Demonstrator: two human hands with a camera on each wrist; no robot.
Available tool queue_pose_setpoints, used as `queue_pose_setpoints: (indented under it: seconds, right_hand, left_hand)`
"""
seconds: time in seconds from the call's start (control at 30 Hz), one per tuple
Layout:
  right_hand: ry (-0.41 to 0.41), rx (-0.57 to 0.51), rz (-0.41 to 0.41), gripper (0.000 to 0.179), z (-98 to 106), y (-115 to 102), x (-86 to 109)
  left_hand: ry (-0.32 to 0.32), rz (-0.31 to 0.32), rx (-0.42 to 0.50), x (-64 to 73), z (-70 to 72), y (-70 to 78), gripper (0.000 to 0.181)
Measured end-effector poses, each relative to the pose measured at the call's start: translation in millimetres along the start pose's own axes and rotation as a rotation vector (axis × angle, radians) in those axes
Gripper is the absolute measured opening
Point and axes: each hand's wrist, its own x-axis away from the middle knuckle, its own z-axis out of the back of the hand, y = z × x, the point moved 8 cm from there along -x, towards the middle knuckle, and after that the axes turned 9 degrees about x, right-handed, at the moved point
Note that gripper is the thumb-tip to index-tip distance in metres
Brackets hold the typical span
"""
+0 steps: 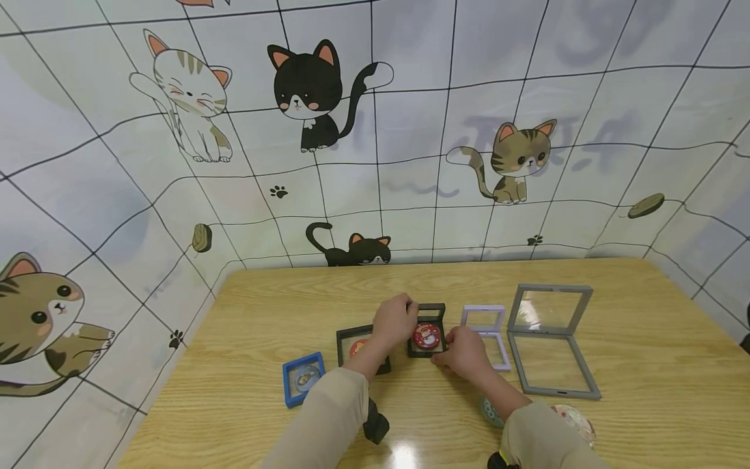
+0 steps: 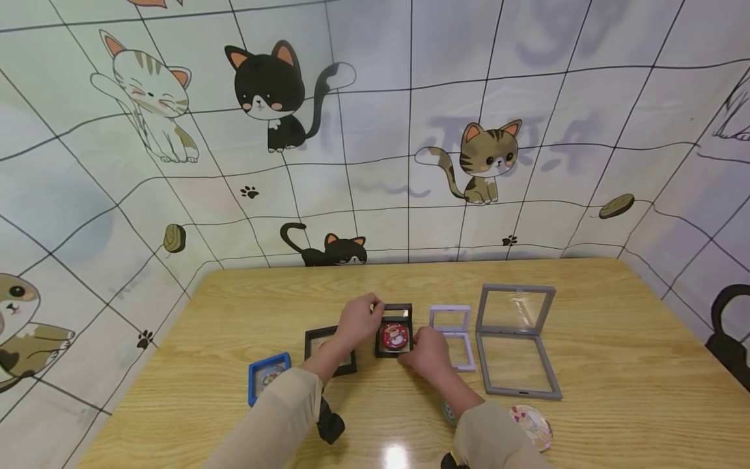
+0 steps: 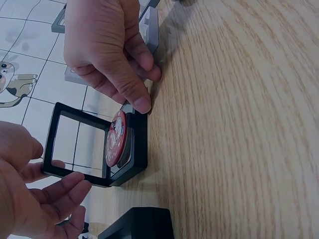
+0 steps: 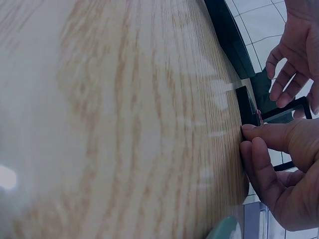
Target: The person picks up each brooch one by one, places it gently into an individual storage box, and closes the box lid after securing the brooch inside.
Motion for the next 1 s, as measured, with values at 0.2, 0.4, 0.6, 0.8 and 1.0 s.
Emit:
queue_pose_setpoints:
  seconds: [0.2,0.4,0.6,0.8,1.0]
  right_hand:
    - [-0.010,-0.015,-0.012,0.039,-1.4,0.5,-0.2]
    - [-0.016,-0.052,-0.019,0.041,-2.9,1.9,0.9]
    - [-0.016,-0.058,-0.025,0.034,-3.5,2.9,0.8]
    - [-0.013,-0.046,-0.027,0.025,-3.6,2.4,0.2]
    - [-0.005,-0.047,-0.020,0.023,-4.2,2.8,-0.8]
  left_hand:
    - [-0.026,0.013,-0.013,1.4,-2.8,-3.8,0.028]
    - [-0.091,0.042,0.029,6.7,-6.5,-4.8,0.024]
    - [-0.135,0.043,0.024,11.8,-9.7,-5.4,0.023]
    - [-0.201,0.055,-0.018,17.0,-16.3,-9.2,0.025]
    - [-0.206,0.055,-0.087,19.4,-19.7,-10.6,0.024]
